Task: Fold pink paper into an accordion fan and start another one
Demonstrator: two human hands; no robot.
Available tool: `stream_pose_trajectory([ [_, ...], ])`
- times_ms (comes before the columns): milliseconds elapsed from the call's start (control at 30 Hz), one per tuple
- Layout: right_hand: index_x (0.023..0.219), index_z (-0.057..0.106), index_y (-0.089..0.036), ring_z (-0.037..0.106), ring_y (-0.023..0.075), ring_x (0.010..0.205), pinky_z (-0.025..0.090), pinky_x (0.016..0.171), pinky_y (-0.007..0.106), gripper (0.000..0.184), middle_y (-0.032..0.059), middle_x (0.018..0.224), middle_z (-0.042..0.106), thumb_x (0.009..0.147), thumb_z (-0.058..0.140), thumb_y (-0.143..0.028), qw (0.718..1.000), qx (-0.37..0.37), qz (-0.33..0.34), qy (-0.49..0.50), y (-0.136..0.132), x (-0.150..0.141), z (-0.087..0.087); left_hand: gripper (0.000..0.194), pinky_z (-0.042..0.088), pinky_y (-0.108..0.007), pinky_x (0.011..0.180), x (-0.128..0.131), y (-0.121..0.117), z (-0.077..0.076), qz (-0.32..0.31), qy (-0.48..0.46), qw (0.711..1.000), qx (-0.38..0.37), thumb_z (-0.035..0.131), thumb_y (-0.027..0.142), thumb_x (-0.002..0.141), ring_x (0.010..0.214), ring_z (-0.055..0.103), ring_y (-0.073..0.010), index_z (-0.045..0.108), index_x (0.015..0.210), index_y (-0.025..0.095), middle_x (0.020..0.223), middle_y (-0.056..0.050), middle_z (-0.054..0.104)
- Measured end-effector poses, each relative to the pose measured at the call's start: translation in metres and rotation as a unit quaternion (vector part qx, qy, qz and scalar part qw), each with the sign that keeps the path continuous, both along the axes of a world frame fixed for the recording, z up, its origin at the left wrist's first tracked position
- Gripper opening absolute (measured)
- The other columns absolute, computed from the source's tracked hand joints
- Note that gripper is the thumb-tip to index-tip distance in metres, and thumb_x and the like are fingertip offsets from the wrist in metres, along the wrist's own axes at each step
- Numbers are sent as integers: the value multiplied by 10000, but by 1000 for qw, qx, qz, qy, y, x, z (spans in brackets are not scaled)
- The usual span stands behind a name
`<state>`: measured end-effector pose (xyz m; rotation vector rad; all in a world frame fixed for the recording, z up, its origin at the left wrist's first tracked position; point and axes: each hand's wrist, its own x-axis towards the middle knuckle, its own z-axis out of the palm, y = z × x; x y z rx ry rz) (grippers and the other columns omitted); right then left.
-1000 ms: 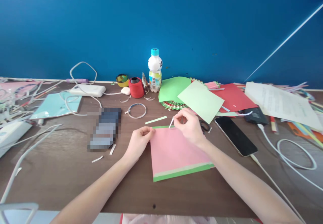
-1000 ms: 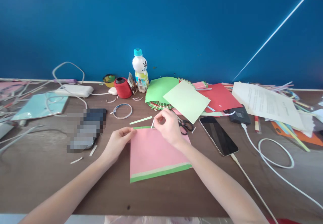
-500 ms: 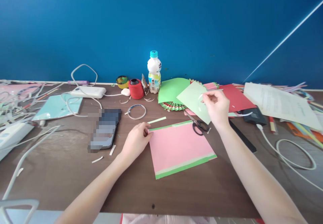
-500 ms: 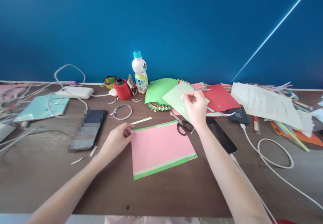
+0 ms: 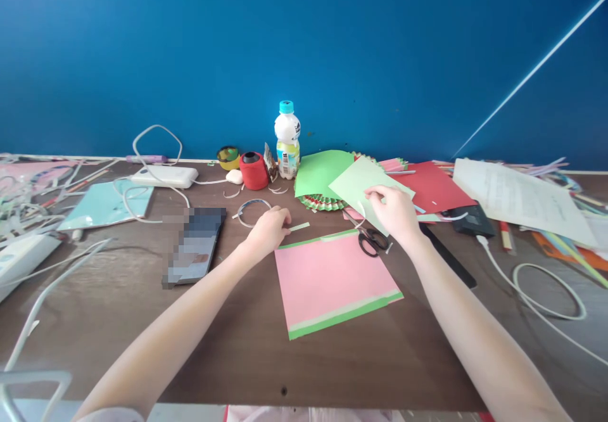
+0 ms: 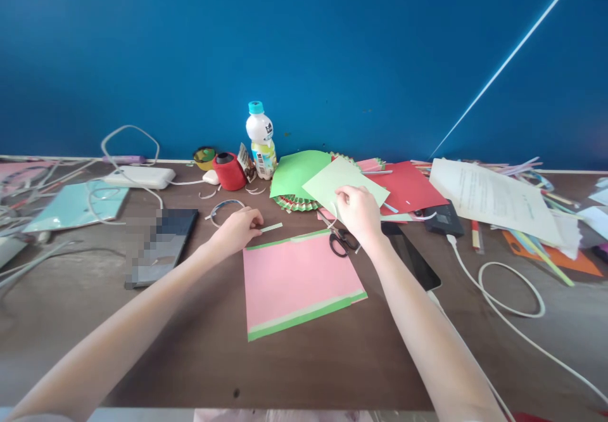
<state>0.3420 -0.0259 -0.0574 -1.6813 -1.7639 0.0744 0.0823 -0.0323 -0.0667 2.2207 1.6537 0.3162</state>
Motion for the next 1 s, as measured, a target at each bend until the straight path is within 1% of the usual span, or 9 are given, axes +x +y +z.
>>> stream_pose_trajectory([
  [100, 912, 655, -174, 602, 242, 801, 445, 721, 362, 274, 76, 741, 676, 755, 435, -129, 999, 41, 4, -14, 1, 6, 0, 136, 403, -244, 570, 1, 7, 2, 1, -7, 999, -44, 585, 90, 639, 652, 579, -170, 569, 745, 175, 709, -27, 626],
  [200, 922, 639, -163, 579, 252, 856, 438, 763, 388, 249, 84, 834, 676, 765, 450, -123, 994, 96, 53, -29, -1, 6, -1, 137, 383, -231, 529, 2, 9, 5, -1, -10, 998, -70, 543, 69, 641, 606, 587, -166, 574, 715, 181, 618, -12, 635],
  [267, 890, 641, -163, 567, 248, 867, 438, 772, 396, 229, 83, 865, 670, 789, 440, -119, 987, 101, 114, -42, -7, -1, -3, 152, 381, -241, 541, 3, 8, 6, -3, -6, 998, -69, 517, 58, 638, 607, 590, -175, 583, 698, 181, 619, -22, 647],
  [333, 874, 646, -166, 565, 231, 832, 446, 761, 390, 228, 71, 835, 668, 805, 436, -110, 977, 74, 194, -47, -15, -11, -8, 169, 380, -249, 557, 3, 7, 6, -9, -3, 998, -60, 496, 58, 642, 606, 586, -179, 590, 699, 186, 621, -22, 650],
  [433, 906, 655, -179, 571, 192, 834, 461, 767, 352, 276, 59, 874, 654, 801, 428, -61, 948, 26, 315, -26, -27, -26, -21, 170, 384, -247, 579, 0, 5, 3, -25, -5, 999, -36, 481, 76, 668, 621, 579, -172, 592, 728, 192, 652, -20, 645],
  [467, 917, 658, -178, 572, 186, 828, 461, 769, 350, 295, 60, 885, 647, 802, 419, -48, 941, 13, 337, -33, -31, -30, -27, 162, 390, -245, 590, -1, 4, 2, -31, -7, 999, -28, 482, 83, 679, 636, 578, -168, 589, 740, 190, 672, -22, 642],
  [667, 954, 672, -161, 510, 189, 844, 457, 773, 348, 295, 79, 917, 625, 815, 434, -56, 932, 16, 355, -73, -42, -34, -51, 136, 416, -260, 668, -7, -2, -3, -48, -13, 999, 11, 484, 84, 715, 755, 564, -174, 568, 774, 172, 769, -36, 603],
  [833, 1055, 644, -155, 470, 215, 902, 440, 793, 370, 304, 110, 985, 602, 833, 442, -105, 925, 46, 353, -134, -47, -33, -55, 66, 418, -288, 722, -7, -7, -6, -73, 2, 996, 58, 505, 142, 764, 816, 538, -190, 556, 793, 170, 816, -40, 576],
  [1000, 1106, 623, -182, 463, 234, 913, 431, 767, 384, 326, 113, 988, 598, 848, 429, -132, 919, 32, 344, -189, -51, -37, -52, 65, 424, -266, 688, -6, -6, -8, -62, -14, 997, 40, 545, 121, 743, 780, 544, -171, 548, 795, 160, 836, -39, 553],
])
